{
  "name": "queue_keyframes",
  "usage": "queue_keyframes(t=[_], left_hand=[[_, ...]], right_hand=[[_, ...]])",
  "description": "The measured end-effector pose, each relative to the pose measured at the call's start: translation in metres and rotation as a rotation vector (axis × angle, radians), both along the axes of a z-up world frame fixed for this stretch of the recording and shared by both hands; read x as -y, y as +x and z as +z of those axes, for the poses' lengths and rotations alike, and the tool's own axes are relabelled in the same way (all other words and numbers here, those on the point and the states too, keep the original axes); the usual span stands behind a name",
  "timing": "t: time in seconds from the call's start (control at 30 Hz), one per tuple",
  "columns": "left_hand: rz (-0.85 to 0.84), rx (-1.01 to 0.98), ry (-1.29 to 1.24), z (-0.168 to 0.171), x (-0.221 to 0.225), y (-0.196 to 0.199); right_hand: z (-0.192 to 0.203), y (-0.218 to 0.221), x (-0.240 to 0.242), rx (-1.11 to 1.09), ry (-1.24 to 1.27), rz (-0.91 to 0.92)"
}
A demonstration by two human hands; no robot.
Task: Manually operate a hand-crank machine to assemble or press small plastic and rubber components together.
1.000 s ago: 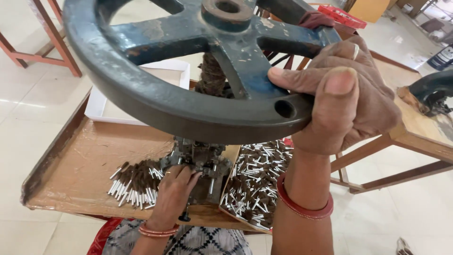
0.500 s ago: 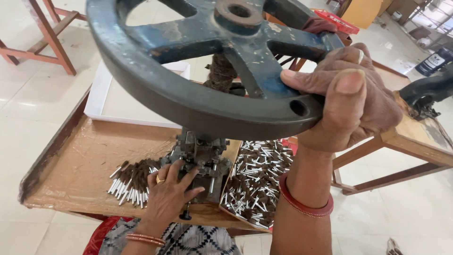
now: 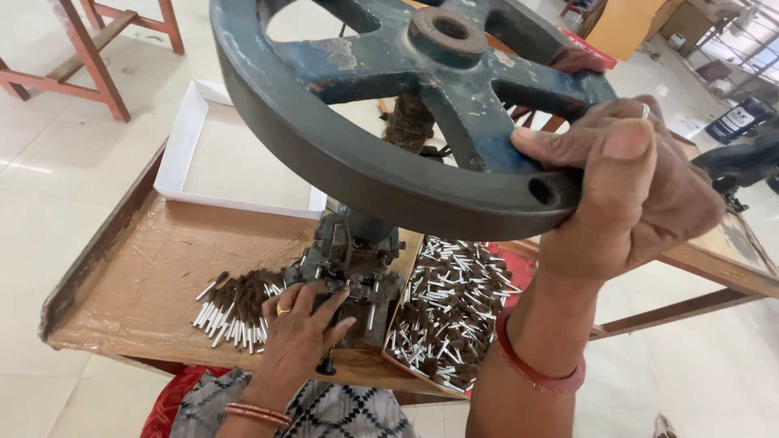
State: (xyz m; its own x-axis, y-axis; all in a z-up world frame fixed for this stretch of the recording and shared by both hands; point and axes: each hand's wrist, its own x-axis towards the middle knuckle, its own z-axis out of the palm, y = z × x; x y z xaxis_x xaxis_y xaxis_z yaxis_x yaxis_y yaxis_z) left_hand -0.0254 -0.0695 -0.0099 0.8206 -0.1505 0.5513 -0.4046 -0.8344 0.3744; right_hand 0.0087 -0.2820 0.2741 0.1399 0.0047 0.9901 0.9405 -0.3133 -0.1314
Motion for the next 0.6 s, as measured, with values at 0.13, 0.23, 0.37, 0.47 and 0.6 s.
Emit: queue_keyframes(t=[0.13, 0.23, 0.37, 0.47, 0.6], left_hand=[[-0.006, -0.029, -0.048, 0.009, 0.004, 0.015], [-0.028, -0.117, -0.002, 0.012, 0.012, 0.012], [-0.01, -0.035, -0.003, 0.012, 0.024, 0.021], [-0.05, 0.026, -0.048, -0.036, 0.039, 0.03], [-0.338, 0.171, -0.262, -0.034, 0.091, 0.021]], right_hand=[[0.016, -0.03, -0.076, 0.013, -0.136, -0.485], [0.024, -0.041, -0.111, 0.211, -0.44, -0.955], [0.008, -0.022, -0.035, 0.124, -0.305, -0.513], [-0.001, 0.014, 0.012, 0.006, -0.075, -0.07], [-0.001, 0.058, 0.04, 0.205, -0.116, 0.109]])
